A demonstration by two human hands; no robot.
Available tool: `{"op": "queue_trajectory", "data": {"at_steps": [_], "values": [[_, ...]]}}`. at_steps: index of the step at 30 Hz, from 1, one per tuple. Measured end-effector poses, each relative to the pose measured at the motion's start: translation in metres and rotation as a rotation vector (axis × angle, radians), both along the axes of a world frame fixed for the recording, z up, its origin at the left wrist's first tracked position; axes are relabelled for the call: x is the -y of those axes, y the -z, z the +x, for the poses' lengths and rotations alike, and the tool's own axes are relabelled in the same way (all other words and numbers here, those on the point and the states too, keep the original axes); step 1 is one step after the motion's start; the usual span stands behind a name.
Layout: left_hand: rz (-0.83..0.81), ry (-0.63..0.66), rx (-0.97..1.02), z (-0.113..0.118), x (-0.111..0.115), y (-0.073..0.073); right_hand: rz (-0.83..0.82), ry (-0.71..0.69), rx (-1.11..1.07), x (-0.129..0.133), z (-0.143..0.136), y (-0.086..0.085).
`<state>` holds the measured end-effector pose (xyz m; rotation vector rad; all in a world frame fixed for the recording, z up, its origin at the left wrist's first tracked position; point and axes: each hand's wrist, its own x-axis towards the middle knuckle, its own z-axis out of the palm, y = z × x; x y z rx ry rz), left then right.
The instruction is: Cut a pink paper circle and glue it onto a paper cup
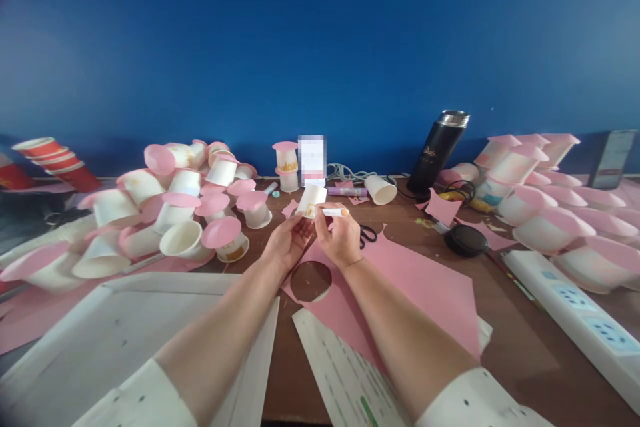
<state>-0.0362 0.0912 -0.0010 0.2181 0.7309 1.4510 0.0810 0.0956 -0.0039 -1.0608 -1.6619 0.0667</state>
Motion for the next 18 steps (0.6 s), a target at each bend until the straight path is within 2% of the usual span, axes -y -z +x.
{"op": "queue_trajectory", "data": {"at_steps": [18], "values": [[-0.005,0.0,0.0,-0.0001,0.0008,-0.0014,-0.066,-0.012,0.007,0.0029,-0.0008,-0.0014]]}}
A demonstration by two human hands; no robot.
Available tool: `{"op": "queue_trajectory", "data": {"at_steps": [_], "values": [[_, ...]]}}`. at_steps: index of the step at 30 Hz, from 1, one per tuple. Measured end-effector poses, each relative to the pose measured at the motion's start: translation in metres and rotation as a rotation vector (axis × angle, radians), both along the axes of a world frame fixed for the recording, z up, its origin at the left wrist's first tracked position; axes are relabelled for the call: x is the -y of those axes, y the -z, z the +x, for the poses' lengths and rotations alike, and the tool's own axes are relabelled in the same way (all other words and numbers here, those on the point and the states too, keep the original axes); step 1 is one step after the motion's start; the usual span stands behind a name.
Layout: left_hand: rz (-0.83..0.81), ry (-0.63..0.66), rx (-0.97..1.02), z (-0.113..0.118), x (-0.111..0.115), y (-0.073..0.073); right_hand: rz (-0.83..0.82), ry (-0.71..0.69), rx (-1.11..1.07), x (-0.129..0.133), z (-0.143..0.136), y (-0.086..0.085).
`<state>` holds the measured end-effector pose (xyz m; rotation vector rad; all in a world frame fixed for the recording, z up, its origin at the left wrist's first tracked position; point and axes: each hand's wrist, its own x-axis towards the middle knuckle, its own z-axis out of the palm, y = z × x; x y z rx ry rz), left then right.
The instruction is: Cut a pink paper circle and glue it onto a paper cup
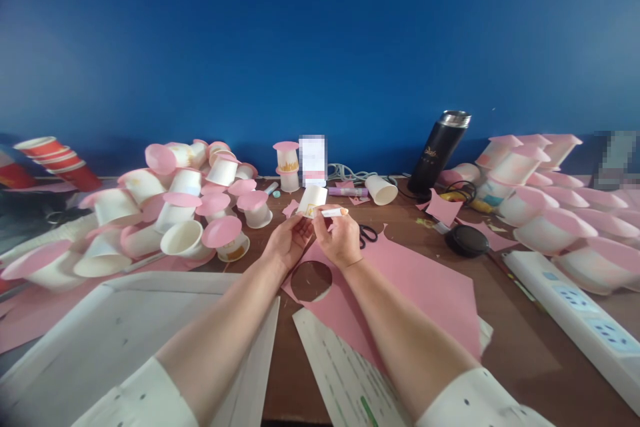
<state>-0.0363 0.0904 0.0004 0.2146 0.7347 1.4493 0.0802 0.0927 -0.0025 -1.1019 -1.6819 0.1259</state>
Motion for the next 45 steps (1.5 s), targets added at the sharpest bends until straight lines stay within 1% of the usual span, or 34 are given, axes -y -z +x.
{"op": "queue_trajectory", "data": {"at_steps": [5,9,14,16,38,45], "values": [[-0.012,0.005,-0.007,0.0004,0.0005,-0.0011,0.021,0.008,-0.009,0.0,0.0,-0.0006],[-0.009,0.0,-0.006,0.0,0.0,-0.0009,-0.002,0.022,-0.008,0.0005,-0.0004,-0.0013],[-0.044,-0.009,0.002,-0.0008,-0.0013,-0.0008,0.1,0.047,-0.035,-0.0007,0.0004,-0.0035],[-0.057,-0.011,0.001,-0.0009,-0.0015,-0.0013,0.106,0.049,-0.027,-0.0012,0.0008,-0.0038],[-0.07,-0.007,0.015,-0.0011,-0.0004,-0.0035,0.017,0.099,-0.002,-0.0004,0.0001,-0.0006],[-0.072,-0.013,0.017,-0.0014,0.0002,-0.0049,-0.017,0.049,-0.008,0.0013,-0.0012,-0.0015]]}}
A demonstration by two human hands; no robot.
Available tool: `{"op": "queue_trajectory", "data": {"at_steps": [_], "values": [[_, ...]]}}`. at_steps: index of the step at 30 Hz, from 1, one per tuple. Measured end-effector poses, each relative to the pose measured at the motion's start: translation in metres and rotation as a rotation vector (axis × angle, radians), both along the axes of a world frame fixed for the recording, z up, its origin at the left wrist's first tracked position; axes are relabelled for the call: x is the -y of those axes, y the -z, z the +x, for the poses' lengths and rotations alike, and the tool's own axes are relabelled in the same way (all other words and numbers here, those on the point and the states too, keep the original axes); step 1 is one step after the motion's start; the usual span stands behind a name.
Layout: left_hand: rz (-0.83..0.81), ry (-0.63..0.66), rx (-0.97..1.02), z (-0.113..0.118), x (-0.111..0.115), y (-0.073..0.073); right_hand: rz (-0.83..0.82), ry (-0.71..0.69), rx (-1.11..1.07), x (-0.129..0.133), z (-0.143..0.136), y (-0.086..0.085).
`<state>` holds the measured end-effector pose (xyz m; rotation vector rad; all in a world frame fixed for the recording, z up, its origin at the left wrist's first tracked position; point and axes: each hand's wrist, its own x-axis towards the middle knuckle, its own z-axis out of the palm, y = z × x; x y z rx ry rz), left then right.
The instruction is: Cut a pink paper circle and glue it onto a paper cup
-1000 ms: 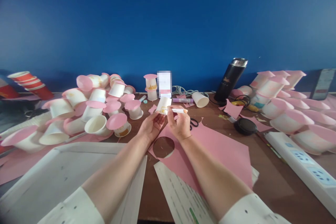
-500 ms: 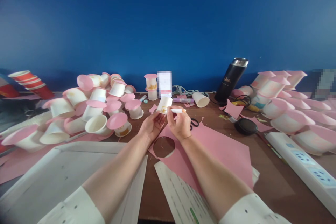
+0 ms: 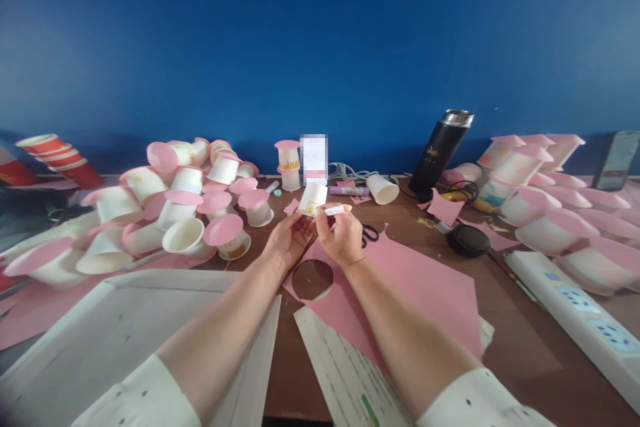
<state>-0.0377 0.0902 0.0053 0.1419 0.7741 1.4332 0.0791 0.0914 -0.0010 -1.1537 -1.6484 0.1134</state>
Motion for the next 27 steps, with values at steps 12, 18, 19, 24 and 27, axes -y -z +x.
{"op": "queue_trajectory", "data": {"at_steps": [12,18,19,24,27], "values": [[-0.023,0.01,0.015,-0.0009,-0.0023,0.0012,0.075,0.027,0.017,-0.0013,0.0017,0.0008],[-0.043,0.023,0.034,-0.0017,-0.0028,-0.0011,0.101,0.032,0.012,-0.0022,0.0026,0.0],[-0.042,0.027,0.034,-0.0016,-0.0029,-0.0013,0.105,0.031,0.01,-0.0028,0.0028,0.0005],[-0.048,0.031,0.035,-0.0014,-0.0026,-0.0011,0.092,0.018,0.013,-0.0047,0.0033,0.0024],[-0.047,0.03,0.031,-0.0016,-0.0023,-0.0005,0.067,0.024,0.012,-0.0041,0.0025,0.0019]]}}
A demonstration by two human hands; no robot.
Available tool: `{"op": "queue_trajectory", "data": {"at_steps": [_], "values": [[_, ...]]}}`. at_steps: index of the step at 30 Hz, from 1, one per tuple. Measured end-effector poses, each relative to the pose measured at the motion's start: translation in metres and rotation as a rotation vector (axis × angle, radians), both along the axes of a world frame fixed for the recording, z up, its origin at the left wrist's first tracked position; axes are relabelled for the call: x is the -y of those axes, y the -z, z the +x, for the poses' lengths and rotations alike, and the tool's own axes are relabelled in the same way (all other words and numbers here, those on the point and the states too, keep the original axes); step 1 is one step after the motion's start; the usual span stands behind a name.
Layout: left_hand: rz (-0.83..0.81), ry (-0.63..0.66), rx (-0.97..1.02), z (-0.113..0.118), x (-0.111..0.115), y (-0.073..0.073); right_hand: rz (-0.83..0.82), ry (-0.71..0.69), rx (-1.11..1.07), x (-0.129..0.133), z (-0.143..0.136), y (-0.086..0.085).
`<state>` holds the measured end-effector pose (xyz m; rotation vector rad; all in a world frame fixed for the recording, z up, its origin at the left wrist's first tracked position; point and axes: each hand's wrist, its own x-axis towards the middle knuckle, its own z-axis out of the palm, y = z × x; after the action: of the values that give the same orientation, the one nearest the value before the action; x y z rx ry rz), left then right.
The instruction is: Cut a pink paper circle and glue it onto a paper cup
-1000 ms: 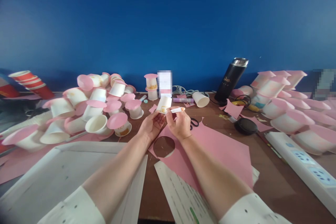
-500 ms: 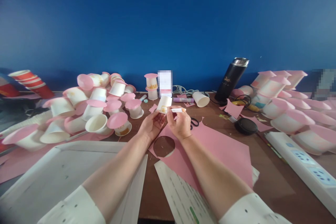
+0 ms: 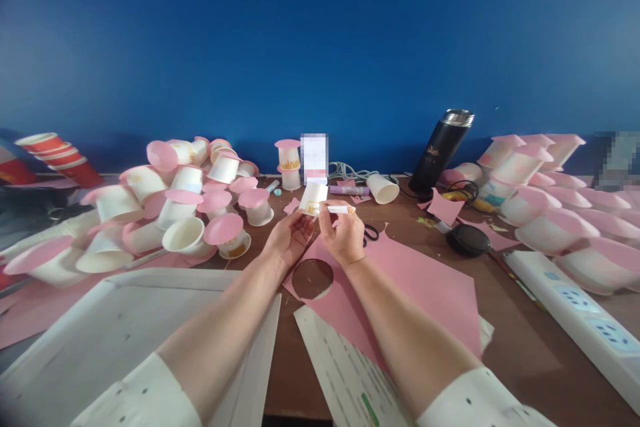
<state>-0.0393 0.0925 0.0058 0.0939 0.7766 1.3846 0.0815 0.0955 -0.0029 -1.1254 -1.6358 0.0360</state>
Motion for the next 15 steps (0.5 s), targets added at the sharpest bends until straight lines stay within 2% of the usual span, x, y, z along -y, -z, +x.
{"op": "queue_trajectory", "data": {"at_steps": [9,15], "values": [[0.011,-0.007,0.005,-0.001,-0.0006,0.0011,-0.044,0.056,0.007,0.0024,-0.0018,-0.0008],[0.011,-0.012,0.01,-0.0007,-0.0003,0.0008,-0.041,-0.003,-0.004,0.004,-0.0023,-0.0022]]}}
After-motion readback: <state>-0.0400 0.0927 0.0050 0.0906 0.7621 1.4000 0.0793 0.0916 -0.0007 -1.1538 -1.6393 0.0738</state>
